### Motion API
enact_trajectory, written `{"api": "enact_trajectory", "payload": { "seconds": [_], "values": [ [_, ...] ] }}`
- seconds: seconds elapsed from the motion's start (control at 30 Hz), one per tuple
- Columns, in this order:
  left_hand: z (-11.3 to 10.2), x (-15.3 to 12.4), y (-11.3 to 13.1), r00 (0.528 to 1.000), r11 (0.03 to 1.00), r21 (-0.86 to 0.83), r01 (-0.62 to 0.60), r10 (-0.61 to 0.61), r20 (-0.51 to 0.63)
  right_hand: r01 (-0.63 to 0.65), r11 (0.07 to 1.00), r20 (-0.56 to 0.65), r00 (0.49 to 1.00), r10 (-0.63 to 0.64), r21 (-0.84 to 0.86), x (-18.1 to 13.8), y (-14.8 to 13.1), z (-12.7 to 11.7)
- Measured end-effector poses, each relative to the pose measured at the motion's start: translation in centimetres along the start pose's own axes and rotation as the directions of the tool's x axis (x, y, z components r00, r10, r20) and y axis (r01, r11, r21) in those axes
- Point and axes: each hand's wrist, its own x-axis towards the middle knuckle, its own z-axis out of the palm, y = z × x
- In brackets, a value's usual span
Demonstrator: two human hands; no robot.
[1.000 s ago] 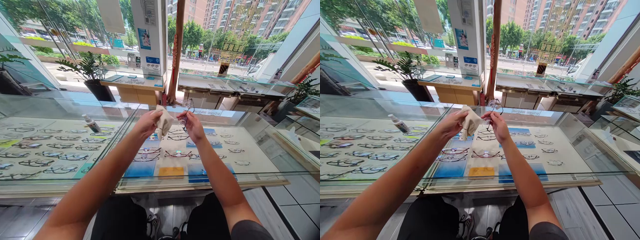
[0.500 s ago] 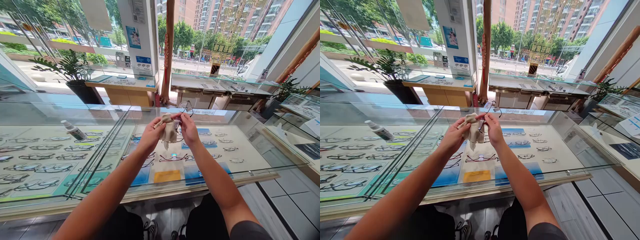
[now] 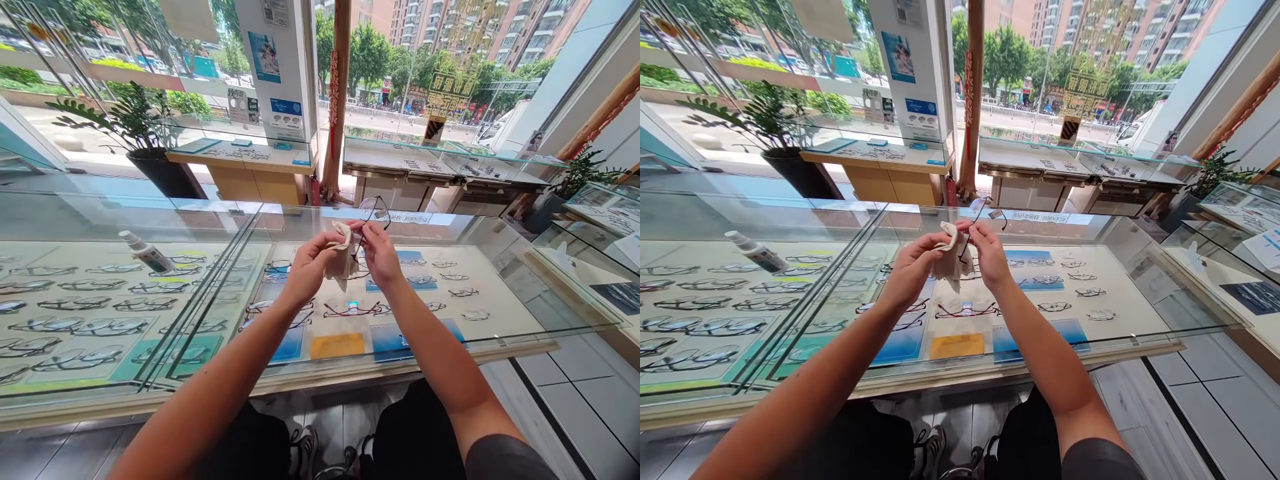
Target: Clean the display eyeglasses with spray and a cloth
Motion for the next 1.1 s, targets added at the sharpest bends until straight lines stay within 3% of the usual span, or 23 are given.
{"api": "enact_trajectory", "payload": {
  "seconds": [0.1, 0.33, 0.5, 0.6, 0.7, 1.1],
  "values": [
    [0.1, -0.1, 0.2, 0.998, 0.997, -0.074, -0.016, 0.021, 0.061, -0.008, 1.0, 0.026, 1.0, 0.008, 0.007, -0.3, 0.1, 0.2],
    [0.1, -0.2, -0.1, 1.0, 0.999, -0.035, -0.008, 0.008, 0.004, -0.04, 0.999, 0.087, 0.995, 0.038, 0.024, -0.9, 0.6, 0.6],
    [-0.2, 0.1, -0.2, 0.983, 0.961, -0.209, 0.18, -0.166, 0.082, -0.074, 0.997, 0.099, 0.992, 0.073, 0.004, -1.1, 0.2, 0.7],
    [-0.2, 0.1, 0.0, 0.933, 0.92, -0.206, 0.333, -0.29, 0.215, -0.06, 0.998, 0.11, 0.992, 0.059, 0.001, -1.2, 0.0, 0.6],
    [-0.3, 0.0, 0.0, 0.895, 0.903, -0.176, 0.392, -0.33, 0.299, -0.058, 0.998, 0.127, 0.99, 0.059, -0.006, -1.2, 0.0, 0.5],
    [0.2, -0.5, 0.0, 0.925, 0.939, -0.188, 0.289, -0.224, 0.305, -0.074, 0.997, 0.14, 0.987, 0.073, -0.001, -1.5, 0.3, 0.7]
  ]
}}
